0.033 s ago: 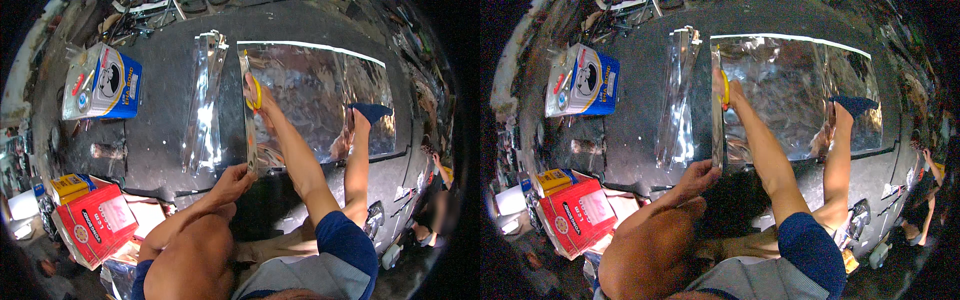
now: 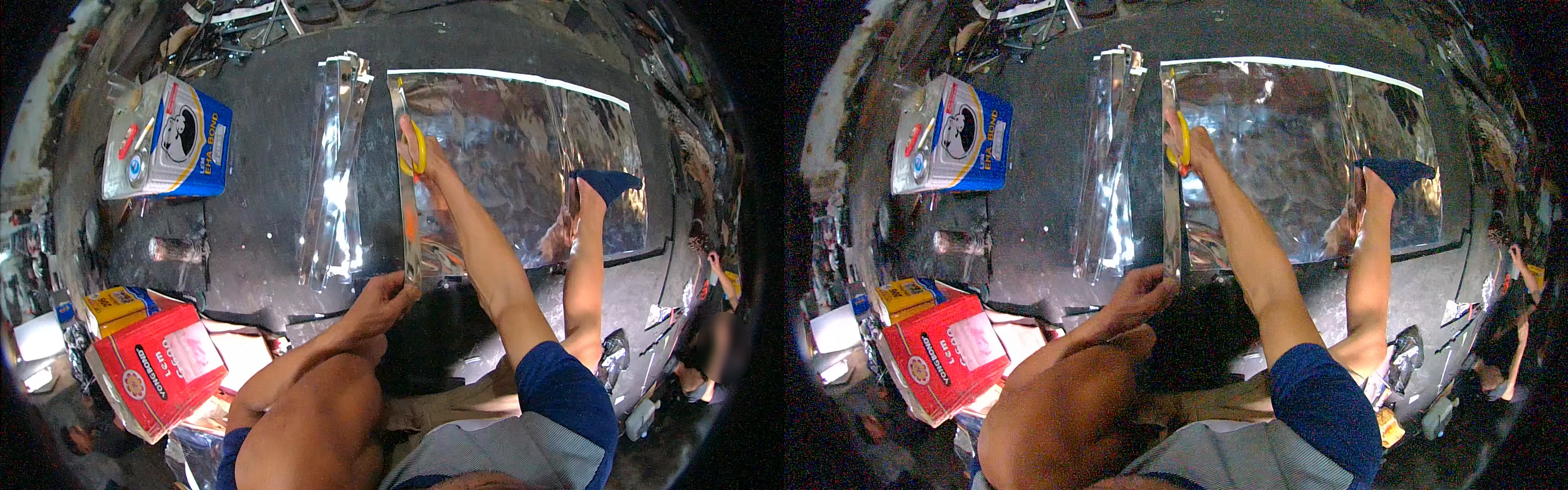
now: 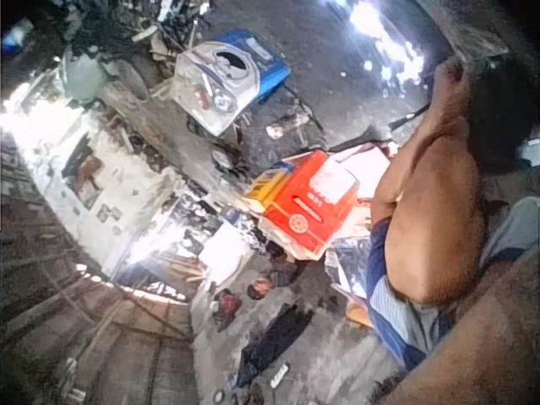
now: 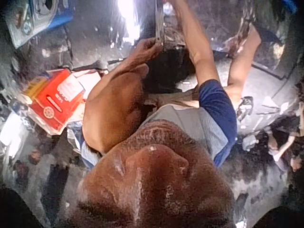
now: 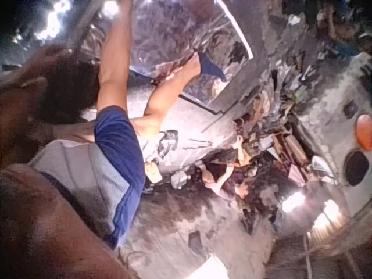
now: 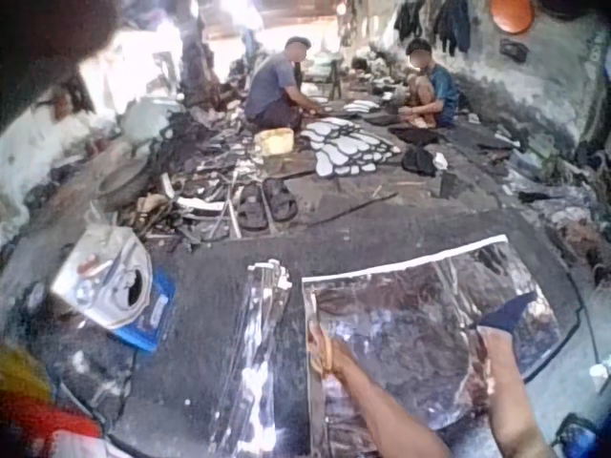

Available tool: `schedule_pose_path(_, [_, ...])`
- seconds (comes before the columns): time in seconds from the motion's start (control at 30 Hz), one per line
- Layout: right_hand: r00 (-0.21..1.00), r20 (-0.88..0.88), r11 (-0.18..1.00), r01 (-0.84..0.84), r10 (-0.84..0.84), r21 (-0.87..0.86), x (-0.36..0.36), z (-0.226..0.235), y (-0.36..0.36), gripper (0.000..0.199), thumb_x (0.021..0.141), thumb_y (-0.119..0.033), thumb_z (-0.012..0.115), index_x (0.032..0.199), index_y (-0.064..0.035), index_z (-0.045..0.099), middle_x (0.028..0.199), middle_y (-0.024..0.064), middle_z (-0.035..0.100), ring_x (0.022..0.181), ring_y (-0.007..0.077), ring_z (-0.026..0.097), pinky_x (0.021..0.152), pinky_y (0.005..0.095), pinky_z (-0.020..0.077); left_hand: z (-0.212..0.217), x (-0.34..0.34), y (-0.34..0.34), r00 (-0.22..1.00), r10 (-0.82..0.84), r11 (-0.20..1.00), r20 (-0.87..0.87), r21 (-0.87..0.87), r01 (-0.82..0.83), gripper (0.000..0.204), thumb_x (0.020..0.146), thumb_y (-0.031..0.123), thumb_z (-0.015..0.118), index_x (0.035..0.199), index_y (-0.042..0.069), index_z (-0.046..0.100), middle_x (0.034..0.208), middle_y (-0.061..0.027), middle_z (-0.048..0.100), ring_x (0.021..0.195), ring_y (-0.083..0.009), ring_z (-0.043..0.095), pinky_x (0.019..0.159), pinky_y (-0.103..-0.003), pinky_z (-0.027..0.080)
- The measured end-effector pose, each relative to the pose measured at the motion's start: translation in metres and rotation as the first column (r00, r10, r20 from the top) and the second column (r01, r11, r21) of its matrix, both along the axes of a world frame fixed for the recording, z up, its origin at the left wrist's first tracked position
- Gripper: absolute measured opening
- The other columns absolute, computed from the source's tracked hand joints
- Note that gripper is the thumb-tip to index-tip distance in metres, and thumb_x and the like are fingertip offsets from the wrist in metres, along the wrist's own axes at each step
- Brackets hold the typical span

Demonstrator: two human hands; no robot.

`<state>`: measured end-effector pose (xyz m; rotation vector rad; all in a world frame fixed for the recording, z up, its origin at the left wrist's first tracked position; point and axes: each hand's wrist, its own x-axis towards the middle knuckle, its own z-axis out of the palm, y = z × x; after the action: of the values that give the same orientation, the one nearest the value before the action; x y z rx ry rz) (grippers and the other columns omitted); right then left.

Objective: The person uses yellow-handled scissors to cut a large transparent plastic sheet into long strips. They repeatedly trim the sheet and place the cut strips to the left side of the workspace.

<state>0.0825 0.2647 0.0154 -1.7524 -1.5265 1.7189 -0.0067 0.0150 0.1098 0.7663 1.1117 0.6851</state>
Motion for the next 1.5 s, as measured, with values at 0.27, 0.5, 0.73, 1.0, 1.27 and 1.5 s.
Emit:
schedule_pose_path(0.27, [0.944, -0.310, 0.988, 0.138, -0.109, 0.073, -0.010, -0.012, 0.057, 0.067, 0.079, -0.071, 0.052, 0.055, -0.0085, 0.051, 0.044, 0.0039, 0.046, 0.037, 0.0150, 0.049, 0.035, 0.0310, 0.0395, 0.019, -0.006, 0.000, 0.996, 0.018, 0.996, -0.086, -0.090, -0.026, 0.022, 0.095, 0.024, 0.052, 0.097, 0.003, 0.059, 0.072, 0.0047, 0.048, 0.067, -0.0057, 0.040, 0.059, -0.024, 0.035])
schedule_pose_path(0.5, [0.960, -0.241, 0.989, 0.145, -0.143, -0.009, -0.024, -0.001, 0.079, 0.088, 0.069, -0.089, 0.033, 0.084, -0.0052, 0.057, 0.057, 0.0057, 0.052, 0.048, 0.0163, 0.053, 0.044, 0.0331, 0.0430, 0.048, -0.012, -0.004, 1.000, -0.006, 0.990, -0.031, -0.140, 0.001, 0.022, 0.094, 0.022, 0.054, 0.096, 0.002, 0.060, 0.077, 0.0032, 0.054, 0.074, -0.0068, 0.045, 0.066, -0.025, 0.039])
schedule_pose_path(0.73, [0.957, -0.282, 0.998, 0.064, -0.069, -0.026, -0.010, 0.003, 0.102, 0.076, 0.069, -0.087, 0.037, 0.063, -0.0119, 0.044, 0.052, 0.0020, 0.047, 0.039, 0.0135, 0.048, 0.037, 0.0289, 0.0408, -0.079, -0.082, -0.035, 0.860, 0.180, 0.977, -0.477, -0.013, -0.211, 0.019, 0.085, 0.016, 0.061, 0.100, 0.004, 0.059, 0.082, -0.0061, 0.059, 0.077, -0.0161, 0.055, 0.069, -0.031, 0.043])
schedule_pose_path(1.0, [0.944, -0.276, 0.977, 0.137, -0.179, -0.164, 0.099, 0.007, -0.059, 0.076, 0.082, -0.077, 0.032, 0.070, -0.0038, 0.050, 0.049, 0.0049, 0.049, 0.035, 0.0153, 0.049, 0.035, 0.0277, 0.0425, -0.104, -0.007, 0.010, 0.823, 0.354, 0.914, -0.444, 0.350, -0.205, 0.031, 0.078, 0.012, 0.065, 0.105, 0.001, 0.054, 0.085, -0.0106, 0.055, 0.074, -0.0187, 0.056, 0.064, -0.034, 0.045])
schedule_pose_path(1.27, [0.927, -0.245, 0.849, 0.126, -0.286, -0.513, 0.156, 0.058, -0.274, 0.083, 0.075, -0.083, 0.028, 0.078, -0.0035, 0.054, 0.053, 0.0049, 0.049, 0.045, 0.0183, 0.056, 0.042, 0.0291, 0.0460, -0.134, 0.053, 0.039, 0.880, 0.379, 0.904, -0.287, -0.090, -0.419, 0.012, 0.074, 0.012, 0.068, 0.068, 0.003, 0.064, 0.058, 0.0000, 0.054, 0.054, -0.0106, 0.047, 0.049, -0.030, 0.038])
schedule_pose_path(1.5, [0.918, -0.340, 0.787, -0.053, -0.204, -0.615, 0.161, 0.087, -0.345, 0.085, 0.074, -0.083, 0.033, 0.084, -0.0017, 0.054, 0.061, 0.0053, 0.052, 0.054, 0.0166, 0.056, 0.052, 0.0288, 0.0467, -0.139, 0.041, 0.043, 0.919, 0.258, 0.952, -0.298, -0.081, -0.294, 0.009, 0.076, 0.008, 0.066, 0.069, 0.002, 0.065, 0.063, -0.0036, 0.061, 0.054, -0.0116, 0.053, 0.050, -0.026, 0.040])
